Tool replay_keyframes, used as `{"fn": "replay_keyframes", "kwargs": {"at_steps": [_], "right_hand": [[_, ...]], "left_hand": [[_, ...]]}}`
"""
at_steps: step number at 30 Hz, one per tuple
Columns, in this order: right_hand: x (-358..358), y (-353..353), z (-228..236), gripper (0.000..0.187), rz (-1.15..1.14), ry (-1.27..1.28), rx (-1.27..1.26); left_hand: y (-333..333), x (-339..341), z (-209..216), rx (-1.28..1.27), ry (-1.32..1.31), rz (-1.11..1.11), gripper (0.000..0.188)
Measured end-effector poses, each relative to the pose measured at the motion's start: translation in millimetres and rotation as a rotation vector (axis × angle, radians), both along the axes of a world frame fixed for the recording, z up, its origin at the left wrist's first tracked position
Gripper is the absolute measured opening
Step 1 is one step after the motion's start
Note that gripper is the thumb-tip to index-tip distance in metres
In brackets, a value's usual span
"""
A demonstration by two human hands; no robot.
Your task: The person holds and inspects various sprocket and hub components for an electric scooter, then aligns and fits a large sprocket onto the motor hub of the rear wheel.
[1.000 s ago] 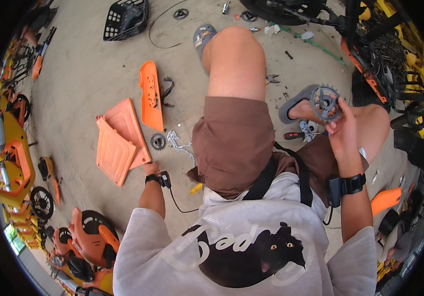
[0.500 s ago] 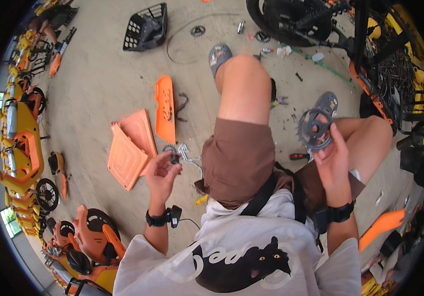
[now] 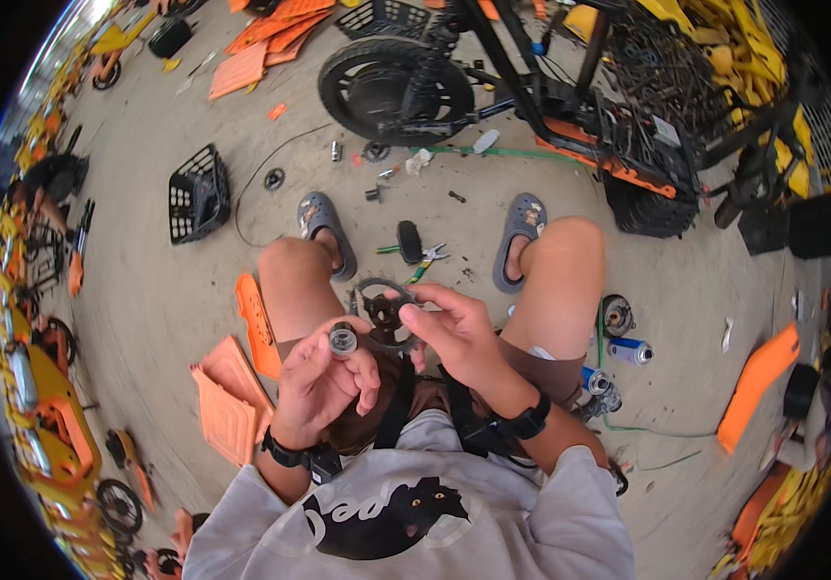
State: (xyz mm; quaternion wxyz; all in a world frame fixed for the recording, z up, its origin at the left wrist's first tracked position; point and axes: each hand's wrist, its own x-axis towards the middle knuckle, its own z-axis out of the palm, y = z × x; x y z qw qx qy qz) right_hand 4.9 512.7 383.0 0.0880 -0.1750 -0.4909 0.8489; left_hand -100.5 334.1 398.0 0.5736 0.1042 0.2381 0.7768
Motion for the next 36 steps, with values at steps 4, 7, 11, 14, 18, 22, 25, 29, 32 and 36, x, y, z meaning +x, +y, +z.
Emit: {"fn": "replay_keyframes", "kwargs": {"at_steps": [4, 7, 11, 14, 18, 22, 25, 29, 32, 36], "right_hand": [[0, 6, -17, 0.029, -0.092, 0.038, -0.116], [3, 12, -24, 0.032, -0.133, 0.056, -0.088], [5, 20, -29, 0.031, -0.102, 0.098, 0.000], [4, 19, -32, 0.031, -0.052, 0.161, 0.030], [2, 19, -33, 0.031, -0.056, 0.196, -0.023], [5, 20, -31, 0.031, -0.051, 0.224, -0.090], [5, 21, -31, 0.033, -0.023, 0.238, -0.097], [3, 22, -34, 0.036, -0.001, 0.265, -0.054], [3, 23, -35, 0.039, 0.000, 0.280, -0.013], [1, 21, -35, 0.042, -0.011, 0.291, -0.023]], "left_hand": [[19, 3, -3, -0.005, -0.121, -0.062, 0.048], [28, 4, -6, -0.081, -0.083, -0.065, 0.049], [39, 8, -5, -0.259, 0.391, 0.085, 0.041], [44, 7, -2, -0.275, 0.470, 0.076, 0.038], [49, 12, 1, -0.381, 0.559, 0.107, 0.044], [52, 13, -1, -0.364, 0.610, 0.082, 0.044], [53, 15, -1, -0.346, 0.605, 0.079, 0.038], [52, 17, 0, -0.351, 0.587, 0.094, 0.038], [51, 21, 3, -0.361, 0.575, 0.115, 0.038], [50, 26, 7, -0.383, 0.705, 0.186, 0.042]]}}
